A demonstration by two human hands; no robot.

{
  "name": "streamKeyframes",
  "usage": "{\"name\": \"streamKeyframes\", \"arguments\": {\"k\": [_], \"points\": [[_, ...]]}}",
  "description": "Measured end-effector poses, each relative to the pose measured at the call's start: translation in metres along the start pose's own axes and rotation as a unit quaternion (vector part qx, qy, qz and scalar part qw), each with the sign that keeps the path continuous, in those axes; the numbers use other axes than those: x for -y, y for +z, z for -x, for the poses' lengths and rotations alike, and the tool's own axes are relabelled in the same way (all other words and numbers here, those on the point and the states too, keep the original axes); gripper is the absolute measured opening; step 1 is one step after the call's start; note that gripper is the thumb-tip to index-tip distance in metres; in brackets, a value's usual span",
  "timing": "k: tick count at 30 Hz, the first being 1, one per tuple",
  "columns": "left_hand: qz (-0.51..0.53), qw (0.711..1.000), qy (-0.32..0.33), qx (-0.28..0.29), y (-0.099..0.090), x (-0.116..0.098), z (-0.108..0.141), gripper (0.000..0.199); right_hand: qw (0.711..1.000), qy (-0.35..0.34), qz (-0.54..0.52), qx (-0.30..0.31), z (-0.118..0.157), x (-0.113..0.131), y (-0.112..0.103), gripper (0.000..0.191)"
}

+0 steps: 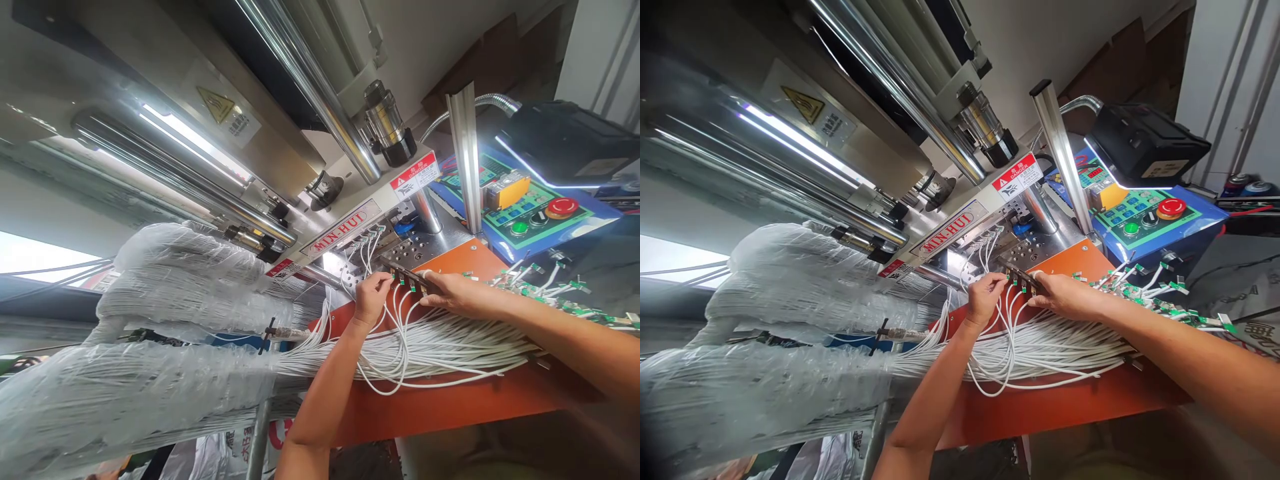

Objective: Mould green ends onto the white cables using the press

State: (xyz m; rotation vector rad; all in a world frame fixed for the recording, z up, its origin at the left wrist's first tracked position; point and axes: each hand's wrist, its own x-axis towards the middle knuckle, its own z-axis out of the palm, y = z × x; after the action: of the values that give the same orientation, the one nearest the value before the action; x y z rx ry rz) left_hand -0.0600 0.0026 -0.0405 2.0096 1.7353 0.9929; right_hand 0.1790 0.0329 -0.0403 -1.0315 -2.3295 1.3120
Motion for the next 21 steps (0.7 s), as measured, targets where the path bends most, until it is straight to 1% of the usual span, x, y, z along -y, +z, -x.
{"name": "streamKeyframes", "arguments": {"k": [8, 13, 16, 21], "points": [[-0.056, 0.997, 0.052, -0.009, 0.0010, 0.0032, 0.0017, 0.012, 0.999, 0.013, 0.028, 0.009, 0.0021, 0.0087, -0.0007, 0.019], [-0.031, 0.999, 0.042, -0.006, -0.0003, 0.0025, 0.0012, 0.008, 0.999, 0.011, 0.033, -0.005, 0.0020, 0.0054, 0.0034, 0.021], [-0.022, 0.998, 0.053, -0.004, -0.0003, 0.0019, 0.0002, 0.007, 1.000, 0.004, 0.027, -0.009, 0.0025, 0.0034, 0.0044, 0.021], [-0.051, 0.997, 0.066, -0.002, 0.0007, 0.0031, -0.0012, 0.007, 1.000, -0.007, 0.004, -0.004, 0.0017, -0.0003, 0.0046, 0.023]]}}
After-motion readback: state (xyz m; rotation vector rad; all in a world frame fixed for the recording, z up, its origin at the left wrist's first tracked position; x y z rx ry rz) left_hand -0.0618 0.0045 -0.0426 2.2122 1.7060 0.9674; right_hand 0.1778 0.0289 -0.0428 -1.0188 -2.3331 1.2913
